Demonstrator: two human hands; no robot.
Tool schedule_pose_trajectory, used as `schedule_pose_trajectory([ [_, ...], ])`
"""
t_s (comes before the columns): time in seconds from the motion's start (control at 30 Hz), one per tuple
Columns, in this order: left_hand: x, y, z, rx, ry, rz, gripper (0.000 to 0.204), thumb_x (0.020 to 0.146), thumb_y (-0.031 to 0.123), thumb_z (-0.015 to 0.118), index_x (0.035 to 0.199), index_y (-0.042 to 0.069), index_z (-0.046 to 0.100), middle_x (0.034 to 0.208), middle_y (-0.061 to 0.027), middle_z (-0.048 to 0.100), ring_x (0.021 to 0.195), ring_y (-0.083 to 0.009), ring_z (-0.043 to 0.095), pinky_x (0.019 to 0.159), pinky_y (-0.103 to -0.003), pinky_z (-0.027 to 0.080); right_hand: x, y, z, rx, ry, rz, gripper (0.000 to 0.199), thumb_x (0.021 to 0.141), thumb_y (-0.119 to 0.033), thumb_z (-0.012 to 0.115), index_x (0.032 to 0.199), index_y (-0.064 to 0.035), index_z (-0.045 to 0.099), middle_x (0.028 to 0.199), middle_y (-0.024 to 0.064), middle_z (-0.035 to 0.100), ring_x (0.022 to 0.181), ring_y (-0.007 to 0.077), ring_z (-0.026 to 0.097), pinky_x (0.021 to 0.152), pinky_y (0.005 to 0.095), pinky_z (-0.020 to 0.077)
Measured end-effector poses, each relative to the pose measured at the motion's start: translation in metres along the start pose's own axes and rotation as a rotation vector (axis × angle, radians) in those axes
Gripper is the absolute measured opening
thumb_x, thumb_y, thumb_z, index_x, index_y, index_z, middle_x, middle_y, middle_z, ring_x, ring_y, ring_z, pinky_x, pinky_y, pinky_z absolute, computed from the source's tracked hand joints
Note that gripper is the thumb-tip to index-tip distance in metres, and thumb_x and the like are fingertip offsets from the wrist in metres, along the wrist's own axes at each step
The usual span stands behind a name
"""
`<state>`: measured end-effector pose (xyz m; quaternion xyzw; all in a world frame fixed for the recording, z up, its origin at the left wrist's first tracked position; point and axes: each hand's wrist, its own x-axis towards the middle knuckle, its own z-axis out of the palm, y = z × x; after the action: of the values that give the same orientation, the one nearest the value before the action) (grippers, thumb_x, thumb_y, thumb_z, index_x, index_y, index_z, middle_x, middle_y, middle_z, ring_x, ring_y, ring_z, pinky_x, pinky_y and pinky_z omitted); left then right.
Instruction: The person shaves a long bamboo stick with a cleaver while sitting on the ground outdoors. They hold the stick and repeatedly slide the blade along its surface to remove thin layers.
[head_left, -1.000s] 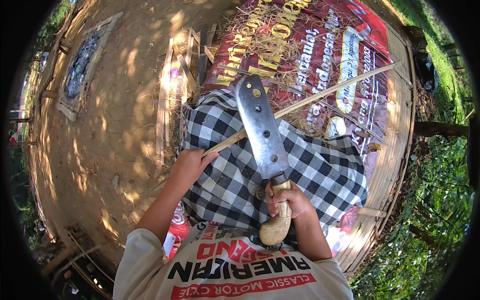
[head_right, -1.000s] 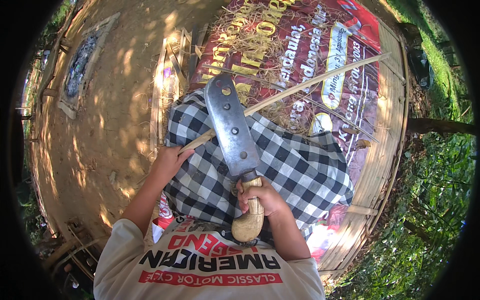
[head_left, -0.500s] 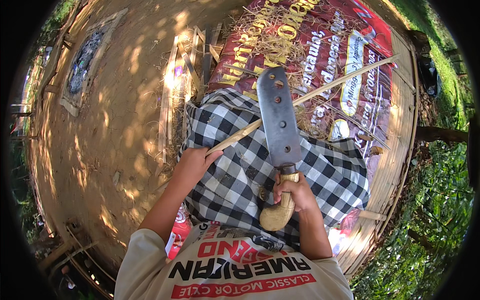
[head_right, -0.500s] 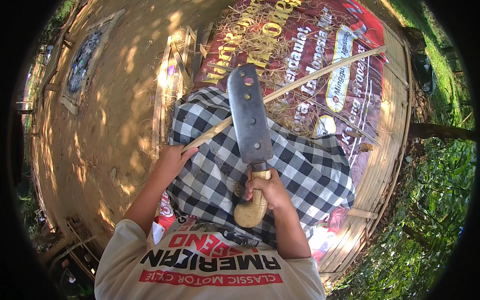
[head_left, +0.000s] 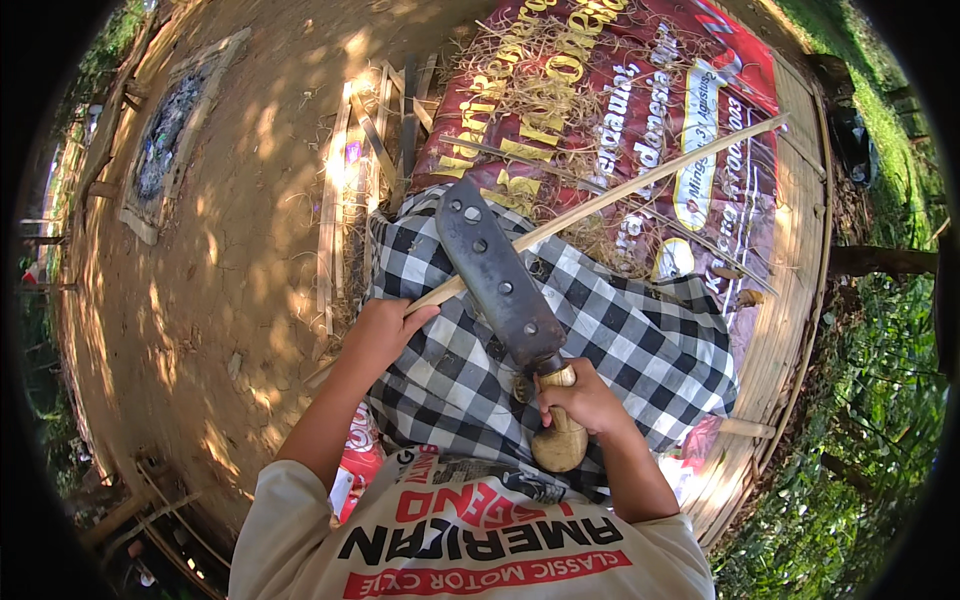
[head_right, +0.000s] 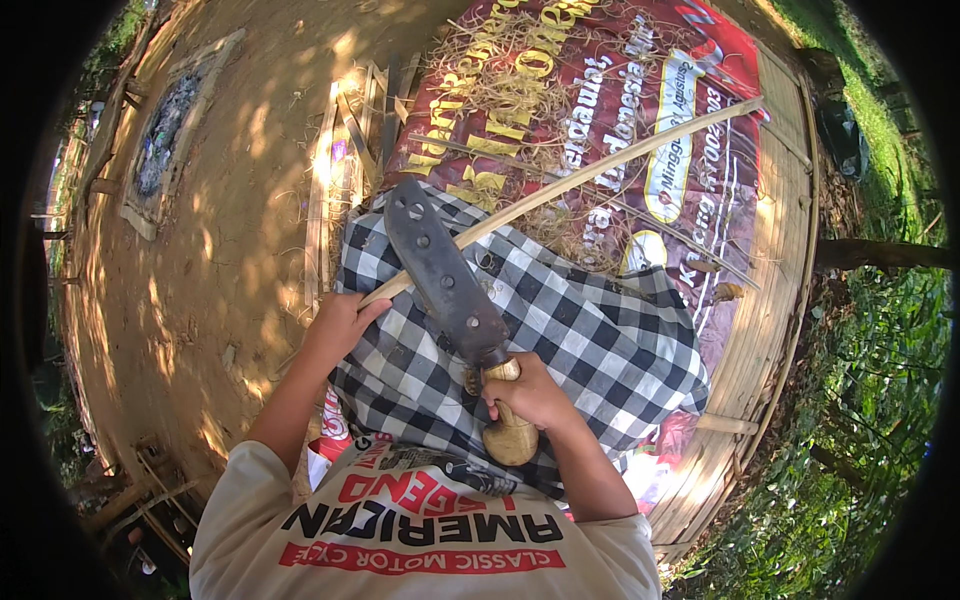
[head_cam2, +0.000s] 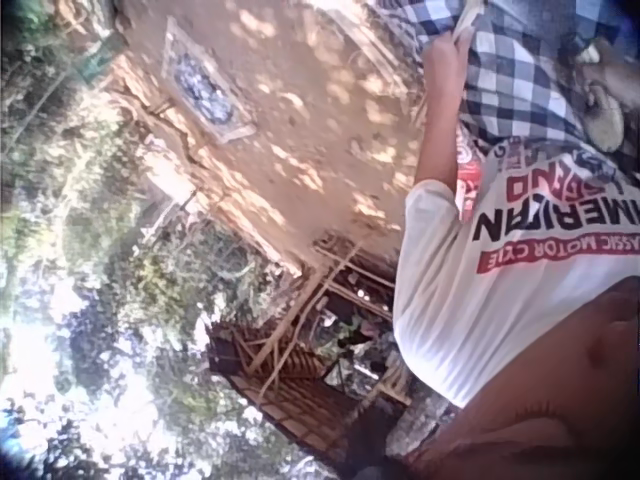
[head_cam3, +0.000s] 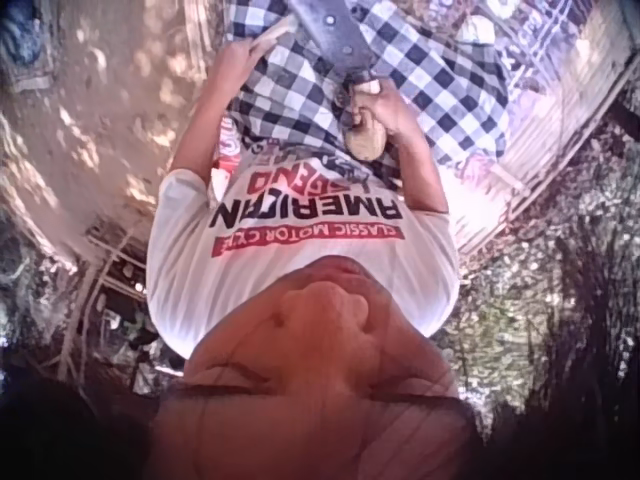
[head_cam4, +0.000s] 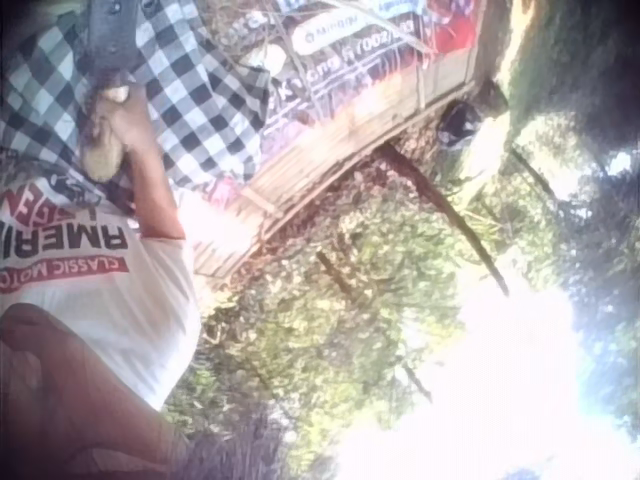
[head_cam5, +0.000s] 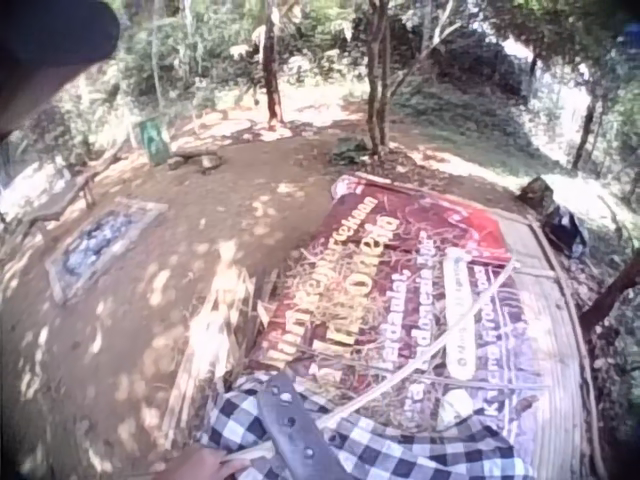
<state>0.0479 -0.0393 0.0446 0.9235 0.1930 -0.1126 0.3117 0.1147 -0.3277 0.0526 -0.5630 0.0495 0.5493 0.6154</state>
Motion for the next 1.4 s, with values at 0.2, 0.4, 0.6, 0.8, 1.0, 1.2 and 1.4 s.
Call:
schedule_pose_trajectory([
  [0.2, 0.002, -0.009, -0.002, -0.148, -0.042, -0.003, 0.053, 0.083, 0.045, 0.07, 0.071, -0.006, 0.065, 0.056, -0.0205, 0.055, 0.05, -0.0323, 0.054, 0.052, -0.039, 0.044, -0.016, 0.001, 0.003, 0.295, 0.238, -0.205, 0.016, 0.069, 0.003, 0.057, 0.084, 0.0018, 0.052, 0.061, 0.0107, 0.055, 0.049, 0.0203, 0.056, 0.05, 0.0332, 0.0484],
  [0.4, -0.002, -0.006, -0.002, -0.205, -0.037, 0.005, 0.049, 0.079, 0.04, 0.075, 0.066, -0.006, 0.063, 0.05, -0.0127, 0.051, 0.045, -0.0213, 0.045, 0.049, -0.037, 0.041, -0.061, 0.024, -0.017, 0.437, 0.447, -0.368, 0.021, 0.068, -0.001, 0.051, 0.089, 0.0005, 0.049, 0.06, 0.0105, 0.05, 0.048, 0.0225, 0.054, 0.046, 0.0359, 0.0482],
  [0.6, -0.027, 0.027, -0.007, -0.243, -0.037, 0.099, 0.045, 0.078, 0.036, 0.077, 0.064, -0.004, 0.062, 0.049, -0.0084, 0.05, 0.045, -0.0156, 0.044, 0.047, -0.034, 0.04, -0.104, 0.053, -0.026, 0.481, 0.463, -0.458, 0.019, 0.069, -0.003, 0.052, 0.088, 0.0002, 0.05, 0.06, 0.0105, 0.05, 0.048, 0.0225, 0.054, 0.048, 0.0362, 0.0496],
  [0.8, -0.052, 0.087, -0.01, -0.383, -0.038, 0.135, 0.036, 0.082, 0.026, 0.076, 0.062, -0.001, 0.061, 0.051, 0.0034, 0.046, 0.051, -0.0047, 0.038, 0.044, -0.028, 0.033, -0.119, 0.069, -0.028, 0.534, 0.401, -0.558, 0.019, 0.07, -0.003, 0.052, 0.088, 0.0008, 0.05, 0.06, 0.0106, 0.051, 0.05, 0.0226, 0.055, 0.049, 0.0356, 0.0497],
  [1.0, -0.067, 0.143, -0.011, -0.558, -0.068, 0.161, 0.035, 0.087, 0.022, 0.071, 0.06, 0.006, 0.055, 0.053, 0.0047, 0.046, 0.047, -0.0032, 0.041, 0.042, -0.025, 0.033, -0.143, 0.093, -0.036, 0.53, 0.388, -0.65, 0.018, 0.07, 0.004, 0.054, 0.088, 0.0026, 0.052, 0.062, 0.012, 0.055, 0.051, 0.0227, 0.057, 0.05, 0.0353, 0.0502],
  [1.2, -0.058, 0.212, -0.005, -0.941, -0.257, 0.24, 0.036, 0.098, 0.033, 0.054, 0.073, 0.007, 0.05, 0.055, 0.0012, 0.045, 0.043, -0.0072, 0.043, 0.04, -0.024, 0.038, -0.175, 0.107, -0.048, 0.418, 0.483, -0.701, 0.017, 0.07, 0.006, 0.057, 0.086, 0.0027, 0.052, 0.063, 0.012, 0.056, 0.052, 0.0226, 0.059, 0.051, 0.0346, 0.0509],
  [1.4, -0.062, 0.283, -0.001, -1.238, -0.304, 0.373, 0.037, 0.101, 0.039, 0.044, 0.08, 0.009, 0.046, 0.06, 0.0004, 0.042, 0.05, -0.0099, 0.045, 0.044, -0.027, 0.042, -0.196, 0.114, -0.055, 0.355, 0.558, -0.678, 0.013, 0.076, 0.003, 0.064, 0.085, 0.0023, 0.054, 0.064, 0.01, 0.059, 0.053, 0.0198, 0.06, 0.052, 0.0315, 0.0494],
])
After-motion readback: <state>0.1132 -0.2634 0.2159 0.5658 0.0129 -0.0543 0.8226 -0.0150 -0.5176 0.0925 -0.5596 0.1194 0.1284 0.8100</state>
